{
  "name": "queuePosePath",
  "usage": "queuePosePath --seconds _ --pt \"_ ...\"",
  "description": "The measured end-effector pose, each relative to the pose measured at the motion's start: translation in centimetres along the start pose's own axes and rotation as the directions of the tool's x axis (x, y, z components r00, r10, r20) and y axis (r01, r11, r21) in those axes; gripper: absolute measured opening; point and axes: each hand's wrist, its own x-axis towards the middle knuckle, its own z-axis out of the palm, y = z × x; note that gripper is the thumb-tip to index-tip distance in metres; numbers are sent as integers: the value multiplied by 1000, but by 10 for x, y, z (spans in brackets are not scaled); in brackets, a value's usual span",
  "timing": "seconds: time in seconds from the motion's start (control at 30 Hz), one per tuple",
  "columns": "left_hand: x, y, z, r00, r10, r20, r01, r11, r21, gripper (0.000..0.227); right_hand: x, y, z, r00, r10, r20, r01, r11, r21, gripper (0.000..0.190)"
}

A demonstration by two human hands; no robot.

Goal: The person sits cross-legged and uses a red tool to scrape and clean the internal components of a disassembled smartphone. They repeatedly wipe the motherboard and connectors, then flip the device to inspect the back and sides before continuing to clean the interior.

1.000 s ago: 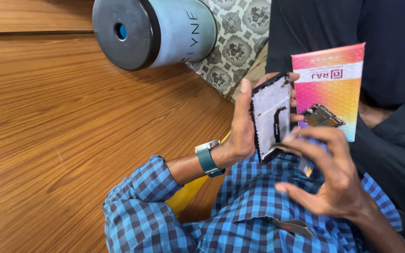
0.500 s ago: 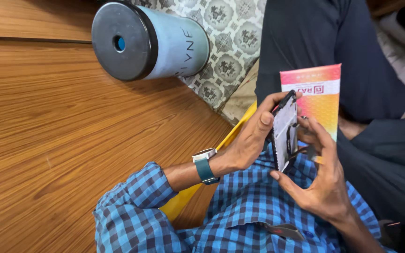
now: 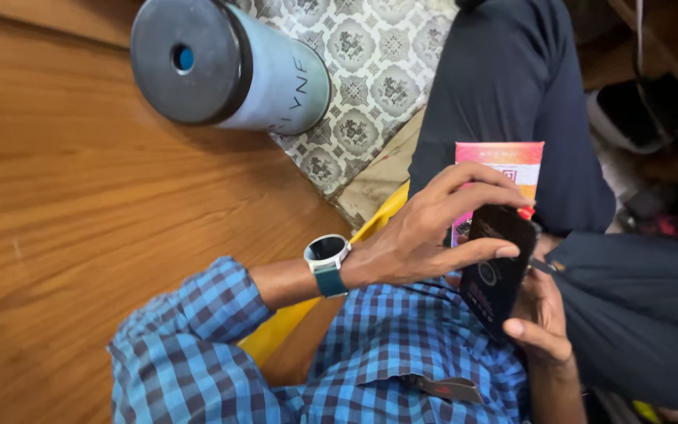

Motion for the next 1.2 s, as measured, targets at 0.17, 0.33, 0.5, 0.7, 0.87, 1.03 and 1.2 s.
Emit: queuePosePath --seconds 0.17,0.33,0.5,0.7,0.87,1.03,1.2 --pt "3 -2 1 999 32 -1 -32 996 -81 32 -7 7 -1 995 61 -77 -49 988 144 100" --pt "7 -8 -1 999 -8 -50 -3 979 -202 16 0 2 7 998 57 -19 -54 985 164 98" --pt "2 -3 -4 996 58 -68 -64 995 -80 15 3 -5 12 998 58 27 -60 993 100 102" --pt "1 -3 -1 987 91 -133 -94 995 -15 13 -1 -1 11 999 16 -44 -8 986 165 107" --pt "0 2 0 985 87 -151 -86 996 10 15 0 -5 13 1000 16 -18 -13 989 148 111" --pt "-1 5 2 979 131 -154 -118 989 91 17 2 -12 21 999 52 15 -53 994 92 108" --pt "-5 5 5 969 197 -151 -170 970 174 24 -1 -11 21 999 2 -34 0 998 64 110"
